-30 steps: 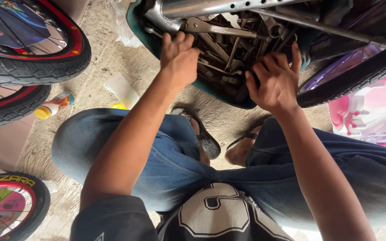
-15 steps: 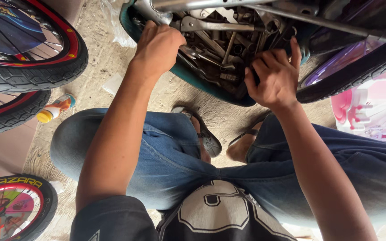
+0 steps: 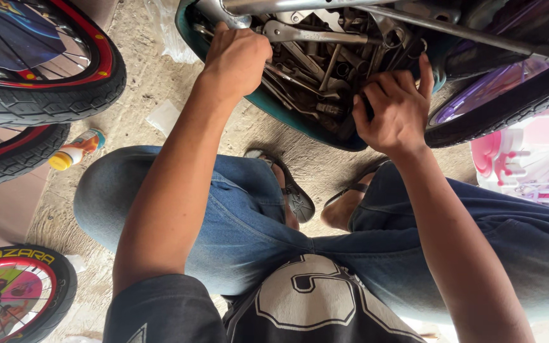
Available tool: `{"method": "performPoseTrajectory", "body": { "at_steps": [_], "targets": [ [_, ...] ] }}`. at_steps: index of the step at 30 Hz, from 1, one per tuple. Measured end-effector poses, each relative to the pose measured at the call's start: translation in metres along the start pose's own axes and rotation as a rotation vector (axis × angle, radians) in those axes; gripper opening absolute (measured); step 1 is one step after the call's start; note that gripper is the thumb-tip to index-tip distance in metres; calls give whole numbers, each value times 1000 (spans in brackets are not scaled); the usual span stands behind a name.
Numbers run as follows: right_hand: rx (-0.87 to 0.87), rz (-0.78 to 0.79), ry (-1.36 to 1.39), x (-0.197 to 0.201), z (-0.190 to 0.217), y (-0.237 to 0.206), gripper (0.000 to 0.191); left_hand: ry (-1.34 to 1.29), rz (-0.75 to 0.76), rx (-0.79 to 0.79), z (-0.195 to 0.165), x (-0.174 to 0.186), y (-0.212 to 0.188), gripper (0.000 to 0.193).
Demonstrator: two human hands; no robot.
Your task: The person sits on the workshop floor assembling a pink children's bicycle handlebar. They fit the handlebar stem clamp, retrieve bolts and a wrench from a tool bin, position the handlebar in the stem, and tighten the clamp bolts by hand and with a wrench.
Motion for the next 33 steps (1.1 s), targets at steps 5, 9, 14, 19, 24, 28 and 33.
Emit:
{"method": "performPoseTrajectory", "body": {
  "at_steps": [5,9,14,19,24,28,33],
  "targets": [
    [3,-8,-2,1,0,1,15,78,229,91,-6,-13,7,27],
    [-2,3,-6,2,1,3,15,174,333,143,-16,-29,10,24],
    [10,5,-25,5,3,7,14,282,349,161,-27,-39,15,10],
    [1,-3,3,9,3,11,17,328,461,189,-31,-38,21,30],
    [0,-20,35,12,1,11,17,302,497,223,-31,-43,24,27],
    [4,-18,43,10,1,10,17,302,436,208,-29,-40,26,20],
    [12,-35,59,11,-1,8,17,385,739,228,-34,-34,26,54]
  ]
}}
Point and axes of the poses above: each hand's wrist, its own y-axis towards the middle knuckle, its own x-axis out of the back of the hand, z = x × y, the point moved 5 cm from there along y, towards the middle knuckle, and after that the axes turned 2 degrees about x, right-handed, at the moved point
